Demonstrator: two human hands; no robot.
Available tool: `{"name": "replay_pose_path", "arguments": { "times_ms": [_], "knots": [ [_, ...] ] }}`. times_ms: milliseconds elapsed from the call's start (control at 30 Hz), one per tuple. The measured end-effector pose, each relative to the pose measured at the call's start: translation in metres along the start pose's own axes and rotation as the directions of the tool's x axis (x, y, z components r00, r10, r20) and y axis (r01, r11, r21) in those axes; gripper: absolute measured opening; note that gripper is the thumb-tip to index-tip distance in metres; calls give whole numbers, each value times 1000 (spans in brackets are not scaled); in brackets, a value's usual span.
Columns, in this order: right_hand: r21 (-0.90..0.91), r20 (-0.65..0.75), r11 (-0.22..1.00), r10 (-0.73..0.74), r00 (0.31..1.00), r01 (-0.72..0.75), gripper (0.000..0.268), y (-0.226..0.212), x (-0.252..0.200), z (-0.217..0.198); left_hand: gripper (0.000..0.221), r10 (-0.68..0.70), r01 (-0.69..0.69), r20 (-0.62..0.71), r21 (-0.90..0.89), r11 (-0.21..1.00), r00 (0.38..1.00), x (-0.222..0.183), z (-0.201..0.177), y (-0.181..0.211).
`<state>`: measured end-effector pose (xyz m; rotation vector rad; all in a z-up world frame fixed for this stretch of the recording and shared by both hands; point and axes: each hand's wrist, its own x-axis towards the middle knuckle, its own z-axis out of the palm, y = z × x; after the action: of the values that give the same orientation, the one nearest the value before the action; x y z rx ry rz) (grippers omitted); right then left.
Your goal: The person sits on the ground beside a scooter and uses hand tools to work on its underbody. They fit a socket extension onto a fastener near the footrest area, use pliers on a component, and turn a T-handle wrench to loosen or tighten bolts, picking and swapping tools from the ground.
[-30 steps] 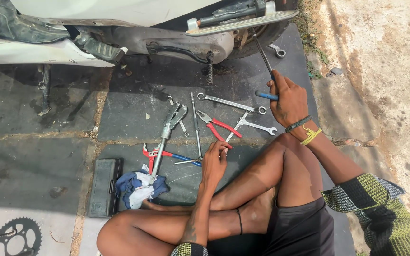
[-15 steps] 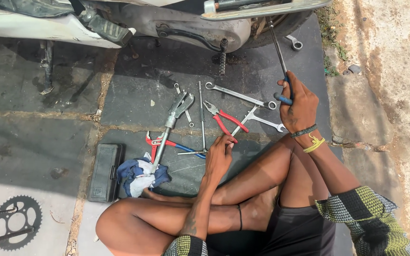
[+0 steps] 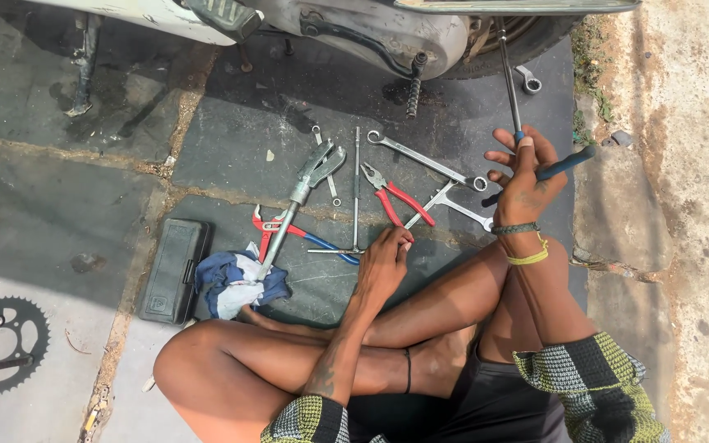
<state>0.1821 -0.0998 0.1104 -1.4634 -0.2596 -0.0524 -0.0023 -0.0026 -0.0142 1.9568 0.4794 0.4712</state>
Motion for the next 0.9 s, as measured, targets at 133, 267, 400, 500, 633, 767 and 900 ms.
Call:
{"name": "replay_pose_path", "arguments": {
  "times_ms": [133,267,400,500,633,767,900],
  "knots": [
    [162,-111,978,147,983,-128,29,20,5,-1,12,25,-25,-7,-2,1000,1000,0,2,1],
    [43,-90,996,78,993,-74,30,20,-5,-4,15,13,-13,6,6,1000,1000,1,4,-2],
    [-3,-60,1000,-2,998,1,32,7,-12,-4,13,27,-27,8,29,999,1000,0,4,0],
    [-35,-10,998,-57,998,57,35,1,-13,-3,15,24,-25,22,26,999,999,-1,7,-3],
    [-65,40,990,-119,992,121,36,1,-10,2,14,50,-51,10,25,998,999,-2,8,-5],
    [-75,31,993,-93,995,95,35,-1,-12,10,15,33,-34,34,24,999,999,-2,4,-1],
    [-34,37,995,-94,995,95,34,5,-10,8,15,3,-7,62,61,998,998,-3,5,0]
  ]
}}
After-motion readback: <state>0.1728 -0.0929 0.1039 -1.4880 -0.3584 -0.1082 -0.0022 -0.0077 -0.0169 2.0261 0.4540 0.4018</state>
